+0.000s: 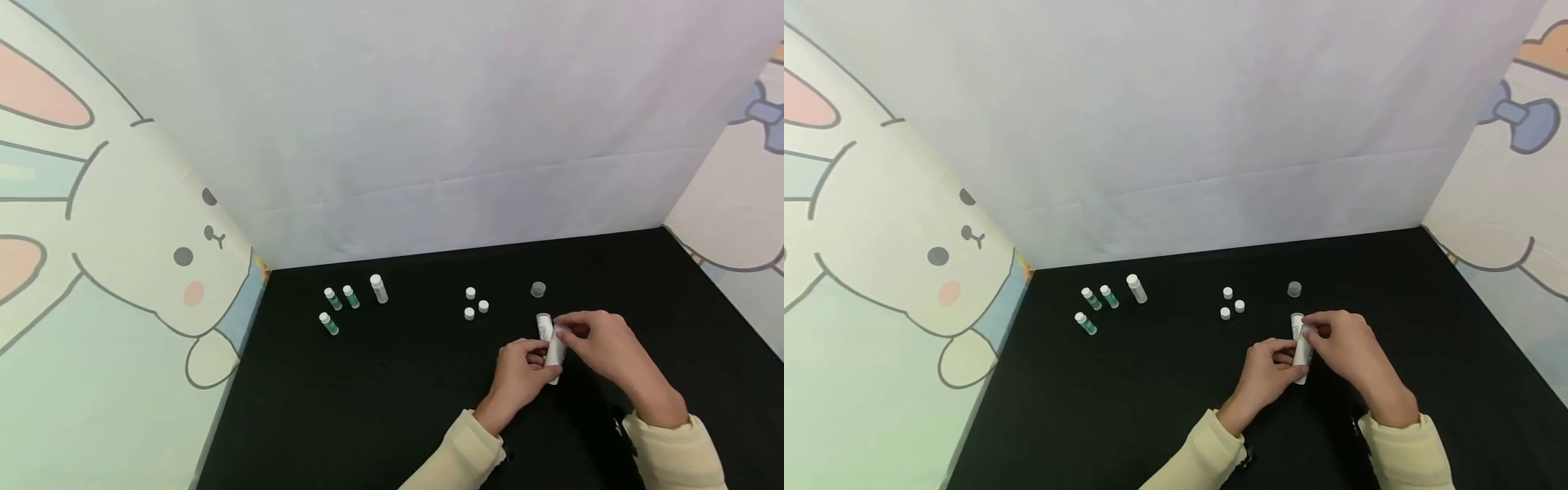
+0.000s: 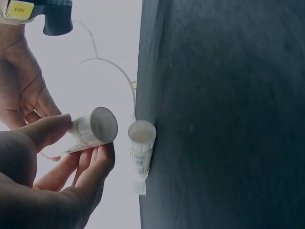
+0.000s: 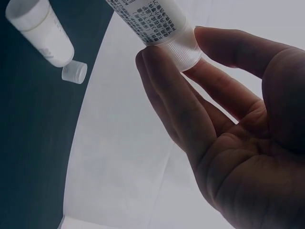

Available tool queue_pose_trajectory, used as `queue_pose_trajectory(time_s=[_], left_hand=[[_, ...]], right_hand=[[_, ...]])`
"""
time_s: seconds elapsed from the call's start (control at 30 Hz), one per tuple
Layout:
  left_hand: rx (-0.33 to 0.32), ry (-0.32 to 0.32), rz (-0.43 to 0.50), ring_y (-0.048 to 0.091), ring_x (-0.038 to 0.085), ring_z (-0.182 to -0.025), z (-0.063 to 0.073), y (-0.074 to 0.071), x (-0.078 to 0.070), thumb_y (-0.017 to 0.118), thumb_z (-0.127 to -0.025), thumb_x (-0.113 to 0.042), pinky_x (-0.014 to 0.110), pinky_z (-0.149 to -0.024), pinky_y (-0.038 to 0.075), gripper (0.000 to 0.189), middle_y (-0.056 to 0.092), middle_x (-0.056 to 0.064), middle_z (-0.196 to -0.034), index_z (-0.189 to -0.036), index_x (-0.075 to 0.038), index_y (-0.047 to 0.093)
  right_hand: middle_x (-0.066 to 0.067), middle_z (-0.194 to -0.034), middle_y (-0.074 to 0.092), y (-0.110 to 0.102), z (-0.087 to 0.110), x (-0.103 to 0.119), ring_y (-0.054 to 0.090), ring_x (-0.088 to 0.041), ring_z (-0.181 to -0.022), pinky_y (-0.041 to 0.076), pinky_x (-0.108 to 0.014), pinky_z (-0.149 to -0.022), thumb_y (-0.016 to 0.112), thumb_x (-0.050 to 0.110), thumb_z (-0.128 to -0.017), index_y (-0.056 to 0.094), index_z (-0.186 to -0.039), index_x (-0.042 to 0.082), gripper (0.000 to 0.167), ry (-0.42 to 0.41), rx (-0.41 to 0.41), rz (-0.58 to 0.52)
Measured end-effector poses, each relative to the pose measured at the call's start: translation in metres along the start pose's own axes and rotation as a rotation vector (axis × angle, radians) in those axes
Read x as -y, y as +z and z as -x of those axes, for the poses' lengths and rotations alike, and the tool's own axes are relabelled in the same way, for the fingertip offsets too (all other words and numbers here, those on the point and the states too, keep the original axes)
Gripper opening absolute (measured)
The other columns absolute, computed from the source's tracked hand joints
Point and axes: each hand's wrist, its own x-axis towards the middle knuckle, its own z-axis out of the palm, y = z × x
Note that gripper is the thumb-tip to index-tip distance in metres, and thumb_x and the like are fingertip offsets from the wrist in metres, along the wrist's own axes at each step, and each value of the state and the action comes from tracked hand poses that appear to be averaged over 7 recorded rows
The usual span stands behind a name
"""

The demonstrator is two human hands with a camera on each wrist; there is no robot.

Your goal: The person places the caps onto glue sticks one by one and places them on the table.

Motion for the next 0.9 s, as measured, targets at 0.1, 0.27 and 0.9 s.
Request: queue_pose_trajectory(time_s=[0.1,0.27,0.9], left_hand=[[0.009,-0.002,0.006,0.065,-0.007,-0.084,0.000,0.004,-0.001,0.085,-0.088,0.000,0.008,-0.072,0.052,0.035,0.070,0.000,-0.104,-0.122,0.000,0.076],[0.010,-0.009,0.016,0.066,-0.007,-0.083,0.001,0.011,-0.004,0.084,-0.088,0.002,0.007,-0.071,0.052,0.036,0.070,0.001,-0.104,-0.122,-0.001,0.076],[-0.029,-0.066,-0.002,0.063,-0.010,-0.079,-0.004,0.038,-0.013,0.089,-0.084,-0.003,0.005,-0.066,0.049,0.032,0.076,-0.011,-0.098,-0.114,-0.007,0.080]], right_hand=[[-0.024,-0.100,0.076,-0.002,0.001,-0.003,0.072,-0.030,-0.082,0.054,-0.038,-0.061,0.071,0.007,-0.100,0.074,-0.118,-0.010,0.025,0.010,0.002,0.007],[-0.024,-0.099,0.076,-0.005,0.003,-0.006,0.071,-0.030,-0.082,0.053,-0.038,-0.062,0.072,0.007,-0.099,0.075,-0.116,-0.010,0.024,0.020,-0.006,0.022],[-0.025,-0.100,0.075,-0.015,0.007,-0.026,0.070,-0.029,-0.080,0.053,-0.037,-0.060,0.069,0.007,-0.100,0.075,-0.116,-0.009,0.024,0.068,0.005,0.044]])
